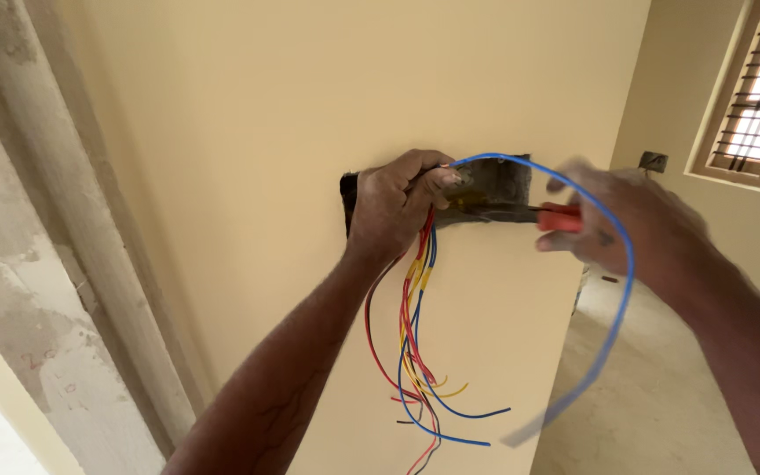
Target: The person prepares electrical wires inside a wall-mounted junction box by applying yellow tape to wire bundles and then using pliers to strip the ends of specific wires.
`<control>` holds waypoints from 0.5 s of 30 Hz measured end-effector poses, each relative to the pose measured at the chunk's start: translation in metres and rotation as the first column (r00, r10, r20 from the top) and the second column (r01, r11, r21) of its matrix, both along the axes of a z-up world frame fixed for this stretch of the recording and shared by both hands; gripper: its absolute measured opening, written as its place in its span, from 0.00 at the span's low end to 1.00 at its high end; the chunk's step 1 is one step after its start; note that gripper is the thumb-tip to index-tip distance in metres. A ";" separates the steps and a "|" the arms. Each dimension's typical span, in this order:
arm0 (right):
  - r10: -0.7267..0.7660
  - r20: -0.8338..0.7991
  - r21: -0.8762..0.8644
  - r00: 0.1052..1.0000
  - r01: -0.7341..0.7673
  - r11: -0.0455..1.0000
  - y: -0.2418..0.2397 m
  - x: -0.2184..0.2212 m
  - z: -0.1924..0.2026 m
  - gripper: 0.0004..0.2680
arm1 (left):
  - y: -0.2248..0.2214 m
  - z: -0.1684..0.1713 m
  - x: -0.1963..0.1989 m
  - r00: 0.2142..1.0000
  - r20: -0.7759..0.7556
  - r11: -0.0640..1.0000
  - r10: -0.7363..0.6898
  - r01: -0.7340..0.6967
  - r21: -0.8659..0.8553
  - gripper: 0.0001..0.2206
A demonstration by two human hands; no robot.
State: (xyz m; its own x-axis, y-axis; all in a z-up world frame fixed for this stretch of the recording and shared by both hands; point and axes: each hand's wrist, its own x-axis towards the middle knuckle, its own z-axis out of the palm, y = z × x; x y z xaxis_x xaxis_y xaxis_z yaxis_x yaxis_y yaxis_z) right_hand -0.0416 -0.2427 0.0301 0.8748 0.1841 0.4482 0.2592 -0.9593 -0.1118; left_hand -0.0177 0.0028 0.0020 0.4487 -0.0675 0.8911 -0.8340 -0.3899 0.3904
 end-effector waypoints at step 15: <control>0.584 0.109 -0.192 0.804 -0.559 0.807 0.040 0.055 -0.008 0.23 | 0.006 -0.014 0.006 0.884 0.445 0.970 0.141 -0.213 0.117 0.08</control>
